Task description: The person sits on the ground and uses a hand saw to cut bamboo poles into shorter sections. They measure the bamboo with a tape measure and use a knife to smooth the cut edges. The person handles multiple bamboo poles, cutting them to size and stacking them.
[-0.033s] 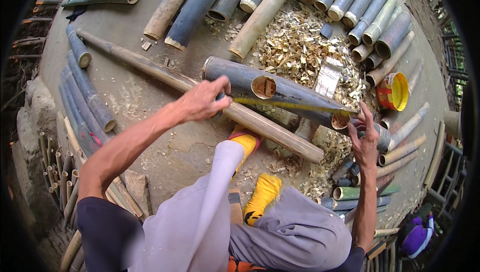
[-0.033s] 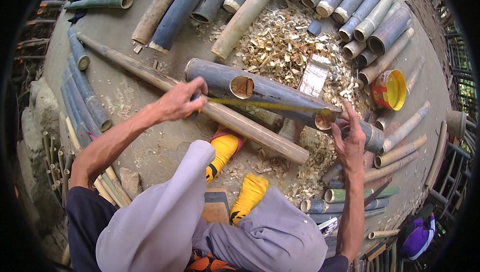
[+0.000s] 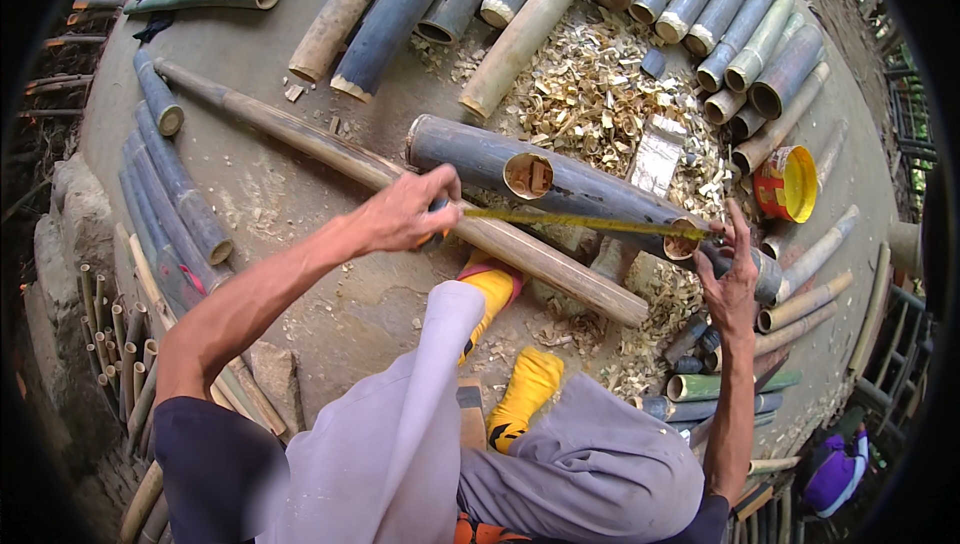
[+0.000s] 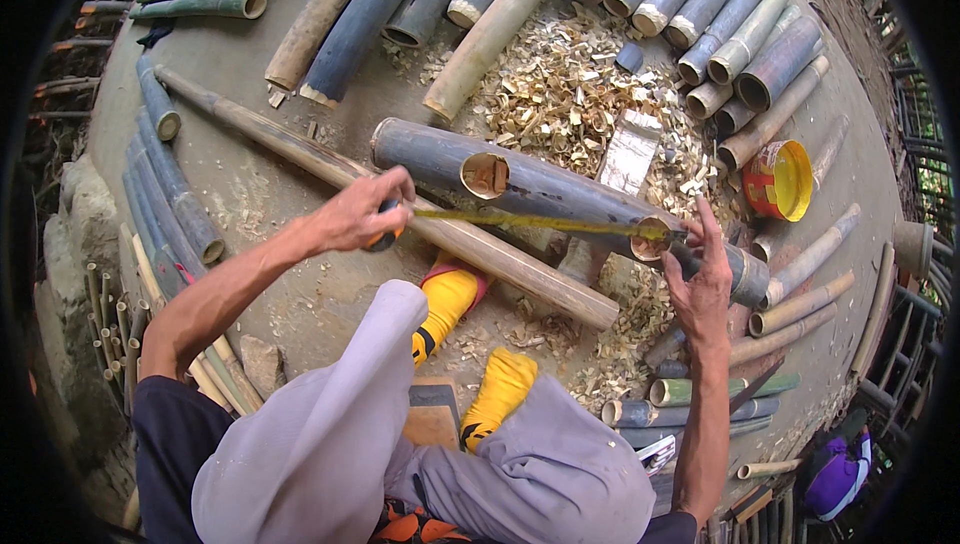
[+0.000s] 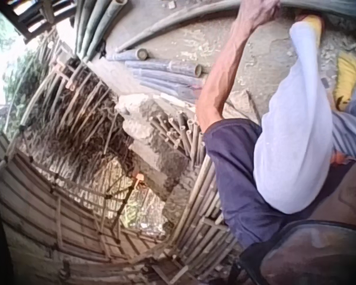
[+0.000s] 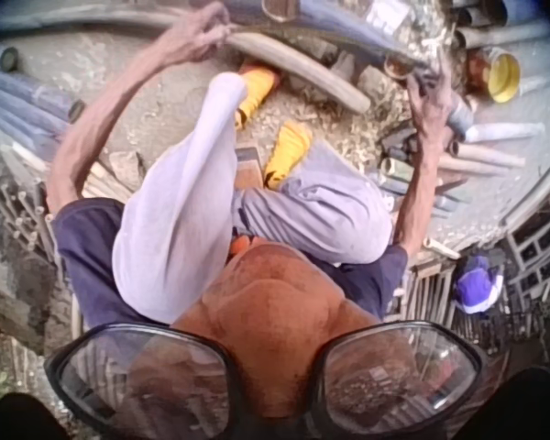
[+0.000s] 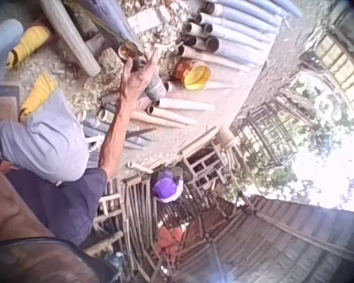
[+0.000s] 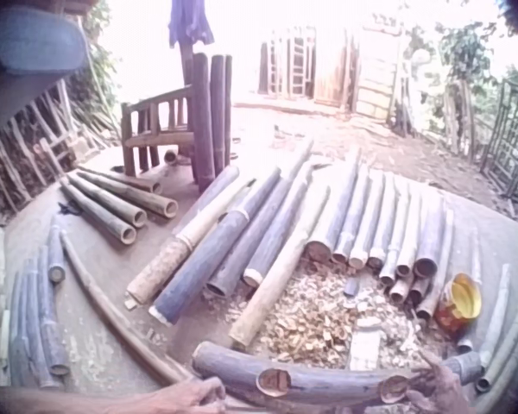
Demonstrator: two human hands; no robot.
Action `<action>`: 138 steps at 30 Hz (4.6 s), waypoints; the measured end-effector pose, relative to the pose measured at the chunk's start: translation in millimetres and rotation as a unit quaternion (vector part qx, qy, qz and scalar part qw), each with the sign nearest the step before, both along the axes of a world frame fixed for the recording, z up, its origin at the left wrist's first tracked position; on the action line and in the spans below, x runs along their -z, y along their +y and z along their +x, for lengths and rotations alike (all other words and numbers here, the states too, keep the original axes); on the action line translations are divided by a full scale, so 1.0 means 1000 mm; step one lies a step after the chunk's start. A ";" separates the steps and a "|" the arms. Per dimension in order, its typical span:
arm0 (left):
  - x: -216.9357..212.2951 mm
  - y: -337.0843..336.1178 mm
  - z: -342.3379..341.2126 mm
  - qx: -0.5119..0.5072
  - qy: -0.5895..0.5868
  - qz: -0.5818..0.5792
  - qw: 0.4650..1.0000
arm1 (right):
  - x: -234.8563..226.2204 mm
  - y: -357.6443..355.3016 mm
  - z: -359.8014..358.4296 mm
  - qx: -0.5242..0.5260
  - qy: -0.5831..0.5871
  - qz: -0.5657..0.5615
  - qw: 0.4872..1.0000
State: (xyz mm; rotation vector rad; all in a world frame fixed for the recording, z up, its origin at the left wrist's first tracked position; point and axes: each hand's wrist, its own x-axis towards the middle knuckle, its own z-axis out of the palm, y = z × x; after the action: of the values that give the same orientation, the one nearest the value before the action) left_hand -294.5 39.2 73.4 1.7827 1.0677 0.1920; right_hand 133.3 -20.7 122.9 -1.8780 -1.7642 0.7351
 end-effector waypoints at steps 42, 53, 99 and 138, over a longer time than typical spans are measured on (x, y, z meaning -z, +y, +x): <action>0.035 -0.057 -0.013 -0.021 0.111 0.349 0.930 | -0.001 0.054 -0.069 -0.023 -0.022 0.037 0.999; 0.039 0.027 0.022 0.160 0.203 0.205 0.944 | 0.086 -0.182 -0.062 0.292 0.070 -0.076 0.951; 0.010 -0.070 0.165 0.164 -0.057 -0.042 0.984 | 0.062 -0.117 -0.115 0.176 0.446 -0.053 0.876; 0.010 0.017 0.123 -0.046 0.330 0.027 0.942 | 0.146 -0.130 0.215 0.477 0.081 -0.031 0.874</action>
State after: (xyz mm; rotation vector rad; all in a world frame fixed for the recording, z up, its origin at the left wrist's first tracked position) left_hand -171.4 56.4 63.2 1.8944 1.6272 -0.3553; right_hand 348.3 -150.4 -22.6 -2.2906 -0.5365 0.5135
